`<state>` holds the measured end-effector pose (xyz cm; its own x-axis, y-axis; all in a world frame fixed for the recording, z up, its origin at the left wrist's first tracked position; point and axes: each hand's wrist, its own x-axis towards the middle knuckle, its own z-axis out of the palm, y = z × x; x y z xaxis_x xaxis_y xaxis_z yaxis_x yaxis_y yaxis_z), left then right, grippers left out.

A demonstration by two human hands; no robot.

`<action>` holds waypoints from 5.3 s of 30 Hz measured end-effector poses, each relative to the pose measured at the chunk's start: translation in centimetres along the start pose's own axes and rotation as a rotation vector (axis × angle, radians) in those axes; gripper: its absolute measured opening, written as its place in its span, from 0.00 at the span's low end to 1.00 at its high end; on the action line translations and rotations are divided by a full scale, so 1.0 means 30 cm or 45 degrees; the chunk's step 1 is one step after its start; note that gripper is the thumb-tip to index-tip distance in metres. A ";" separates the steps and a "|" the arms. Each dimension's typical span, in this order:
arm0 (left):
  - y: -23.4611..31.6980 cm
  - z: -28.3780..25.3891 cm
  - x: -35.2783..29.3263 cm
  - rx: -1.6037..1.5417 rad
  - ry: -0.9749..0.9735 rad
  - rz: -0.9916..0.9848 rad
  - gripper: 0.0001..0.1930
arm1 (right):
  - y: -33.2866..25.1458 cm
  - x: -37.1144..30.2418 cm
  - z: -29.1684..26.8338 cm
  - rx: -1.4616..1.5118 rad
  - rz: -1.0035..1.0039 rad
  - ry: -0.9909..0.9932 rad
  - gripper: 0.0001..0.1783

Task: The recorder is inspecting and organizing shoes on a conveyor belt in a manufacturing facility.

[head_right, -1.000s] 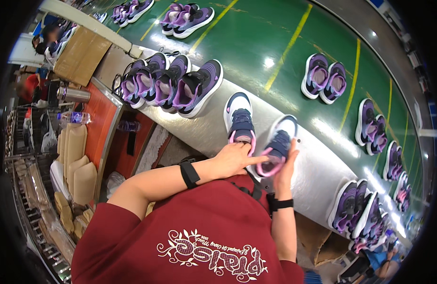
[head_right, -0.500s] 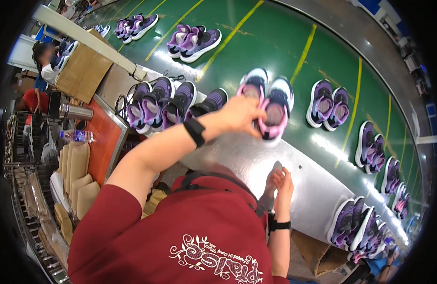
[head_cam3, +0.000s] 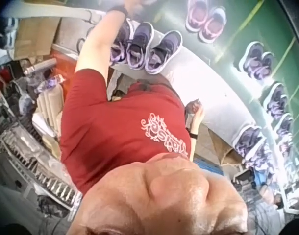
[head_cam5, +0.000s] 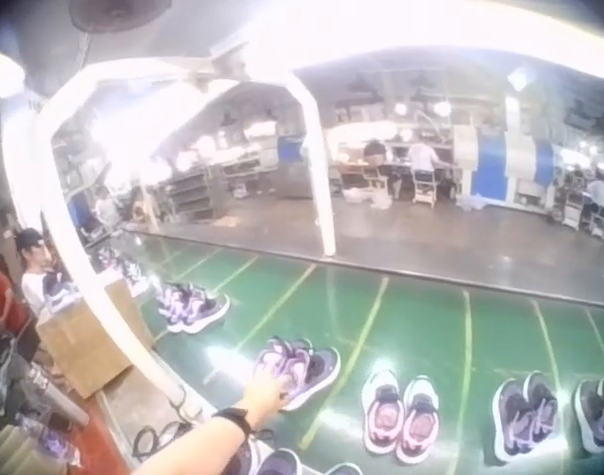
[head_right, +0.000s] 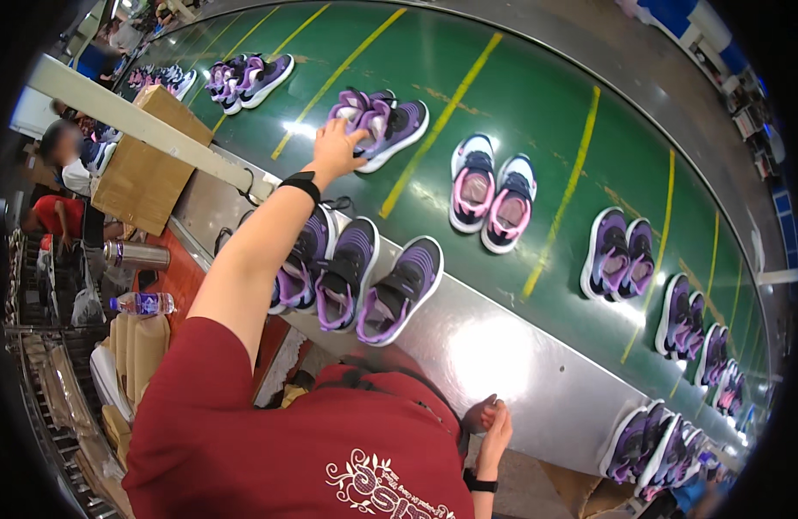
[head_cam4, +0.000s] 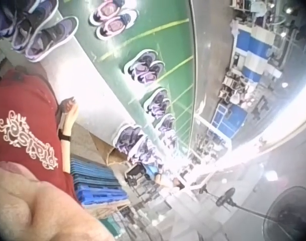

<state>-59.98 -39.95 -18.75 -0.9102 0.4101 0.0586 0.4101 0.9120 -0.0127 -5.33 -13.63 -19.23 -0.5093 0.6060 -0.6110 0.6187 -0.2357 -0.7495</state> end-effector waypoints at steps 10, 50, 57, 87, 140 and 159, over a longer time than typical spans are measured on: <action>0.042 -0.010 0.030 -0.481 -0.373 -0.197 0.32 | 0.002 -0.018 0.128 -0.354 -0.146 -0.261 0.16; 1.269 -0.221 -0.935 -0.788 0.038 0.799 0.12 | -0.119 0.102 -0.210 -1.048 -0.875 -0.098 0.33; 1.379 -0.223 -0.933 -0.683 -0.022 0.705 0.07 | -0.069 0.158 -0.186 -1.265 -1.137 -0.088 0.30; 1.219 -0.233 -1.014 -0.638 0.097 1.126 0.19 | -0.257 0.178 -0.315 -0.143 -0.285 -0.244 0.27; 0.902 -0.140 -1.021 -1.341 -0.152 0.039 0.18 | -0.263 0.123 -0.240 -0.760 -1.204 0.292 0.20; 0.877 -0.254 -0.966 -1.366 -0.022 0.224 0.15 | -0.312 0.083 0.127 -0.616 -0.921 -0.267 0.15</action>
<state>-22.37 -27.92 -13.17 -0.8310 0.5415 0.1269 0.3645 0.3578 0.8597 -14.67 -12.80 -14.71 -0.9421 0.3198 -0.1005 0.2645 0.5253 -0.8088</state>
